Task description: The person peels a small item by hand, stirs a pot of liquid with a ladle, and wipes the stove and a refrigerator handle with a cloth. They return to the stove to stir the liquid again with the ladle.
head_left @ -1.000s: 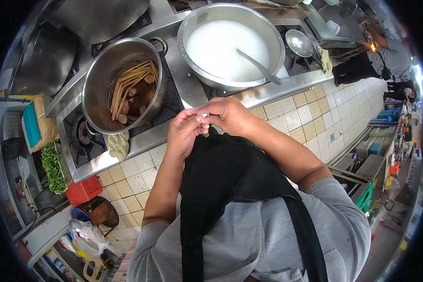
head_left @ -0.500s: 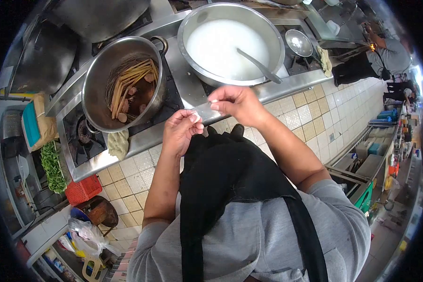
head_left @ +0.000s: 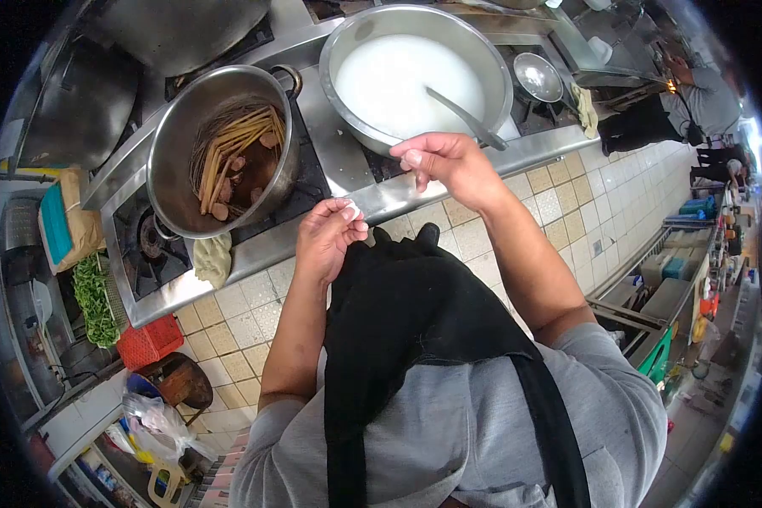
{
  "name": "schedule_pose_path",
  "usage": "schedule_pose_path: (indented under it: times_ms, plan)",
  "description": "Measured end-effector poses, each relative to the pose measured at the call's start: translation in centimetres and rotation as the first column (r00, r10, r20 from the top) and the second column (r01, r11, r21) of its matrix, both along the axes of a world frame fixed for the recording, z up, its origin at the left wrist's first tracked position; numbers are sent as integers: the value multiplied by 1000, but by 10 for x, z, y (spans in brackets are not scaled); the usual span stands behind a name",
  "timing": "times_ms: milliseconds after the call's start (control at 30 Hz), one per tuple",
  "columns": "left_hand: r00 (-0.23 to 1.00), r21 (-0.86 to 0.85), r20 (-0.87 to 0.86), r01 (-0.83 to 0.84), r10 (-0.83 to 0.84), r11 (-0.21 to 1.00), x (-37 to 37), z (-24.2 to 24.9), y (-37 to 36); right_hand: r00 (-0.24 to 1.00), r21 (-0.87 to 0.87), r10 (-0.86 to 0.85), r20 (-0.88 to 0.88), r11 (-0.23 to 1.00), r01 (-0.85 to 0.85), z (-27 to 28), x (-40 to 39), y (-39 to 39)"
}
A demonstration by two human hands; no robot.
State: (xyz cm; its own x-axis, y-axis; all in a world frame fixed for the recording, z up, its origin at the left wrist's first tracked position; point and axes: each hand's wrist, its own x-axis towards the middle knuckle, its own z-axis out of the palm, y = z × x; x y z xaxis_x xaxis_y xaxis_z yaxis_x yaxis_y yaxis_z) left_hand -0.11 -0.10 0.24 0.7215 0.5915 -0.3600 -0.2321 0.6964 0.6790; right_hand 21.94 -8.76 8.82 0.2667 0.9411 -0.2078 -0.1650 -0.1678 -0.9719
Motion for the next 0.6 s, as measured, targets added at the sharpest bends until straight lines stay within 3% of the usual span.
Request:
schedule_pose_path:
  times_ms: [100, 233, 533, 600]
  plan:
    - [1000, 0, 2, -2, 2, 1000, 0, -1, 0, 996, 1, -50, 75, 999, 50, 4, 5, 1]
    - [1000, 20, 4, -4, 4, 1000, 0, -3, 1, 995, 11, -99, 27, 995, 99, 10, 10, 3]
    - [1000, 35, 1, -19, 19, 999, 1, -9, 1, 960, -119, -98, 264, 984, 133, 11, 25, 14]
    - [1000, 40, -6, -21, 21, 999, 2, -9, 1, 906, -166, -94, 412, 970, 176, 11, 29, 18]
